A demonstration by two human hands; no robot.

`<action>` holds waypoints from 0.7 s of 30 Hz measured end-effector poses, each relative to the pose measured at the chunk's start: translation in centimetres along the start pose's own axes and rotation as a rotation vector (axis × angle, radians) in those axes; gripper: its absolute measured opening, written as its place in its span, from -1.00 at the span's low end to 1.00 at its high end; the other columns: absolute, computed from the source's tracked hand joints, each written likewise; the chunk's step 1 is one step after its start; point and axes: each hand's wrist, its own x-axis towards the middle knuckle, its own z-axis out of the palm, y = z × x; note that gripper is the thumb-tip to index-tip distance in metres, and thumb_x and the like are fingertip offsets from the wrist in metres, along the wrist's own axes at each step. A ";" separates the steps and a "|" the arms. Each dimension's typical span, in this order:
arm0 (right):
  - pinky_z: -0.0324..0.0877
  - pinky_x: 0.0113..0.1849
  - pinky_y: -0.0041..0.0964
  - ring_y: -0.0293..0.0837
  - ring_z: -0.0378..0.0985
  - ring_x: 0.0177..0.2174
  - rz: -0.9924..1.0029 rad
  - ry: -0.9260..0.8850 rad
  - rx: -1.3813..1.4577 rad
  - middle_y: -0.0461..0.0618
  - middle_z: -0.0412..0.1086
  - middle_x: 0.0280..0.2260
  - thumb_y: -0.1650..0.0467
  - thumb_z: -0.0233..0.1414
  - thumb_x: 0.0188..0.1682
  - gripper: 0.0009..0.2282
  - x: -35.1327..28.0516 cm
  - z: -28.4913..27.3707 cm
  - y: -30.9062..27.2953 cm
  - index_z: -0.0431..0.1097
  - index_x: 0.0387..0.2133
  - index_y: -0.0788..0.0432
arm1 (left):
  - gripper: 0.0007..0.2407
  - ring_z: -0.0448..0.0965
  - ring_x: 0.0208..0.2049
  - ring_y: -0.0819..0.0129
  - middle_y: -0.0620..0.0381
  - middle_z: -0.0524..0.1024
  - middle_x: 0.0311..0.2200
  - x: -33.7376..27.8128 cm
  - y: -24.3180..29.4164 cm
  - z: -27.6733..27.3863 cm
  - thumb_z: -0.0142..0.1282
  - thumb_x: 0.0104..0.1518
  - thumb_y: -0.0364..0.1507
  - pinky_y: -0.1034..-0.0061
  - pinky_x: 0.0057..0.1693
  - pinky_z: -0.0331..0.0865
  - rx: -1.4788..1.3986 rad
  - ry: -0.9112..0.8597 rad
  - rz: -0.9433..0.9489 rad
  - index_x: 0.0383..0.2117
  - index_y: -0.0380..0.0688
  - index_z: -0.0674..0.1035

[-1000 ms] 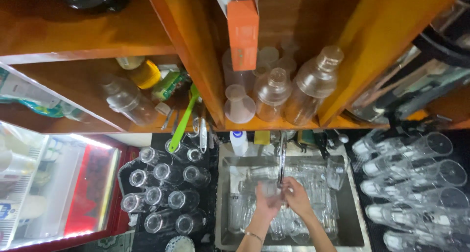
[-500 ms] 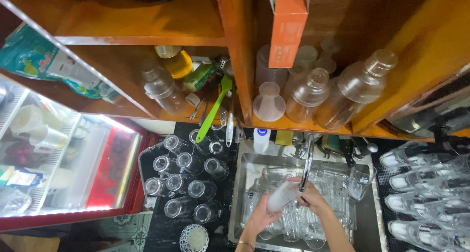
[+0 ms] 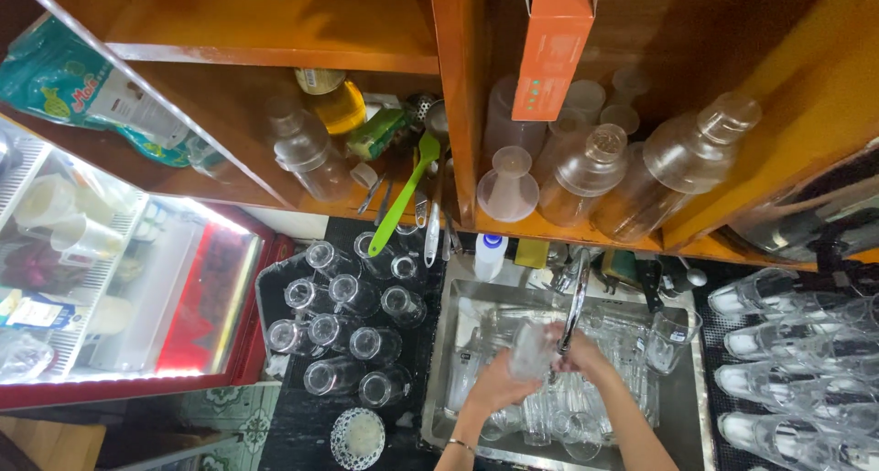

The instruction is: Washing and rinsing drinking glasses in a sink.

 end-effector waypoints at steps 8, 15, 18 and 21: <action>0.45 -0.16 0.04 0.29 0.54 -0.19 -0.762 0.489 -0.698 0.22 0.46 -0.19 0.25 0.10 -0.03 -0.73 -1.2 1.6 -9.2 0.42 -0.15 0.12 | -0.31 0.68 -0.20 0.35 -0.13 0.59 -0.02 3.0 -4.9 3.7 0.40 0.06 -0.18 0.48 -0.16 0.57 -0.252 -0.114 -0.036 0.18 -0.39 0.27; 0.52 -0.29 0.14 0.24 0.63 -0.31 -0.300 0.388 -1.104 0.27 0.55 -0.40 0.12 0.03 0.05 -0.54 -5.6 3.3 -17.3 0.27 0.09 0.14 | -0.47 0.72 -0.41 0.13 -0.29 0.54 -0.09 3.4 -5.3 5.3 0.34 0.14 -0.23 0.35 -0.30 0.63 -0.559 -0.174 -0.216 0.07 -0.45 0.47; 0.51 -0.34 0.18 0.16 0.64 -0.37 -0.392 0.461 -1.217 0.20 0.53 -0.45 0.05 0.03 -0.02 -0.59 -1.4 3.0 -14.5 0.47 -0.25 0.15 | -0.41 0.68 -0.47 0.08 -0.47 0.46 -0.21 3.5 -5.3 5.0 0.37 0.14 -0.21 0.35 -0.33 0.66 -0.760 -0.192 -0.329 0.01 -0.62 0.45; 0.53 -0.37 0.13 0.18 0.65 -0.42 -0.460 0.558 -1.264 0.19 0.53 -0.45 0.11 -0.03 0.09 -0.62 3.4 2.3 -10.6 0.49 -0.28 0.19 | -0.44 0.65 -0.45 0.07 -0.26 0.48 -0.19 3.9 -4.9 4.7 0.35 0.07 -0.18 0.29 -0.30 0.66 -0.684 -0.129 -0.549 -0.05 -0.47 0.40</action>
